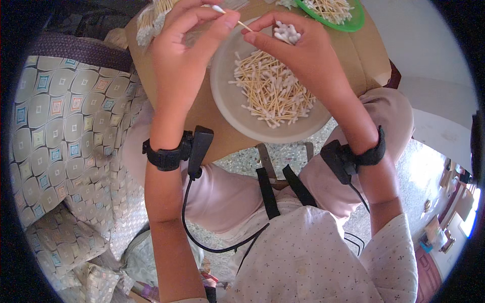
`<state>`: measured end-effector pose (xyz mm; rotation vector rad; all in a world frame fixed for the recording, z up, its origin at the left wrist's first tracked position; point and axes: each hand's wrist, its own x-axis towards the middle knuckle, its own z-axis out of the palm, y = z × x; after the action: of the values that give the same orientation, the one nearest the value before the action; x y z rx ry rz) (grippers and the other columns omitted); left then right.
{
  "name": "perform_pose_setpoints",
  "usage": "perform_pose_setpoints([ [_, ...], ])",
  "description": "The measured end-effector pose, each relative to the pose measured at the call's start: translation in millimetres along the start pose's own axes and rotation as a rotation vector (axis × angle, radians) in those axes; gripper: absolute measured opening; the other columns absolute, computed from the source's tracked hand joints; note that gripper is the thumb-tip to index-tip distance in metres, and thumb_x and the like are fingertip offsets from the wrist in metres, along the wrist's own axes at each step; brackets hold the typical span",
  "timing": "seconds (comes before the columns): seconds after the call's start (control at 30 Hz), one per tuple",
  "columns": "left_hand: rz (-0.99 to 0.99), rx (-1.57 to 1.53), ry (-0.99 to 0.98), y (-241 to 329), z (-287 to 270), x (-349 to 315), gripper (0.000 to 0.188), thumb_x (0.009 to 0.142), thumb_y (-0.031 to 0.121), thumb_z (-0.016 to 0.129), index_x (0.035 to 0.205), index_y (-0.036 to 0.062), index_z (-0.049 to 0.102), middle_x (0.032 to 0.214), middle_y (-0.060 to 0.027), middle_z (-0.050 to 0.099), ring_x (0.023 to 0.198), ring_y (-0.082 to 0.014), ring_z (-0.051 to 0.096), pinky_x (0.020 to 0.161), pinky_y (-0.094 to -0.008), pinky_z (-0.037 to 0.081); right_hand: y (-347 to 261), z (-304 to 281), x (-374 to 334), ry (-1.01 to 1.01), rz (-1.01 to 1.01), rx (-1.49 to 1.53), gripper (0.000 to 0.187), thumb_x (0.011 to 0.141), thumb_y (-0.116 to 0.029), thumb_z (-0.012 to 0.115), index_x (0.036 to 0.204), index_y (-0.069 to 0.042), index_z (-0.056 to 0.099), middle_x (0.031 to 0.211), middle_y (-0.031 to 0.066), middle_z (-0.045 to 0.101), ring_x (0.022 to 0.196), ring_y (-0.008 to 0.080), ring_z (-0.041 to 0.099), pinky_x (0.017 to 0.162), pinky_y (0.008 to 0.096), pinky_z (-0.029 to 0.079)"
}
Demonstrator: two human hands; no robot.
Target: The recorder is sorting cotton swabs, grouping them together, and placing them on a plate and in plastic bags.
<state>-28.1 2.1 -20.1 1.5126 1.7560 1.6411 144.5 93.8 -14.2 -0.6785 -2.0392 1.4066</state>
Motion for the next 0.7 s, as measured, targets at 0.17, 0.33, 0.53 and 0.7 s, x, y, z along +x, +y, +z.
perform_pose_setpoints([
  [0.17, 0.046, 0.054, -0.026, 6.3, 0.5, 0.3, 0.016, 0.086, 0.011, 0.066, 0.098, 0.002, 0.07, 0.113, -0.0061, 0.06, 0.105, -0.0134, 0.055, 0.089, -0.0253, 0.042, -4.9, -1.3, 2.3, 0.124, -0.1, 0.088, 0.026, 0.084, -0.026, 0.064, 0.077, -0.002, 0.064, 0.063, 0.0031, 0.06, 0.058, 0.0147, 0.056, 0.059, 0.0274, 0.047],
  [0.33, 0.022, -0.01, -0.075, 12.1, 2.5, -0.1, 0.017, 0.088, 0.011, 0.062, 0.101, 0.0018, 0.069, 0.113, -0.007, 0.06, 0.109, -0.015, 0.053, 0.092, -0.0266, 0.041, -18.9, -8.2, 3.3, 0.092, 0.367, 0.411, 0.018, 0.087, -0.022, 0.068, 0.094, -0.006, 0.064, 0.069, -0.006, 0.051, 0.056, 0.0016, 0.041, 0.049, 0.0175, 0.031],
  [0.53, 0.015, -0.09, -0.025, 8.9, 2.9, -1.3, 0.019, 0.089, 0.014, 0.06, 0.101, 0.0013, 0.069, 0.113, -0.0072, 0.06, 0.11, -0.0158, 0.052, 0.096, -0.0285, 0.038, -20.2, -7.5, 2.8, 0.081, 0.448, 0.707, 0.019, 0.086, -0.02, 0.069, 0.096, -0.004, 0.064, 0.066, -0.0061, 0.049, 0.049, 0.0021, 0.035, 0.044, 0.0192, 0.027],
  [0.7, 0.052, -0.043, -0.003, 3.1, 0.1, -2.7, 0.018, 0.089, 0.012, 0.06, 0.1, 0.0015, 0.069, 0.113, -0.007, 0.06, 0.109, -0.016, 0.053, 0.096, -0.0282, 0.039, -35.2, -4.3, 1.7, 0.16, 0.353, 0.539, 0.022, 0.085, -0.019, 0.07, 0.1, -0.004, 0.063, 0.068, -0.0059, 0.051, 0.053, 0.0011, 0.038, 0.046, 0.0177, 0.027],
])
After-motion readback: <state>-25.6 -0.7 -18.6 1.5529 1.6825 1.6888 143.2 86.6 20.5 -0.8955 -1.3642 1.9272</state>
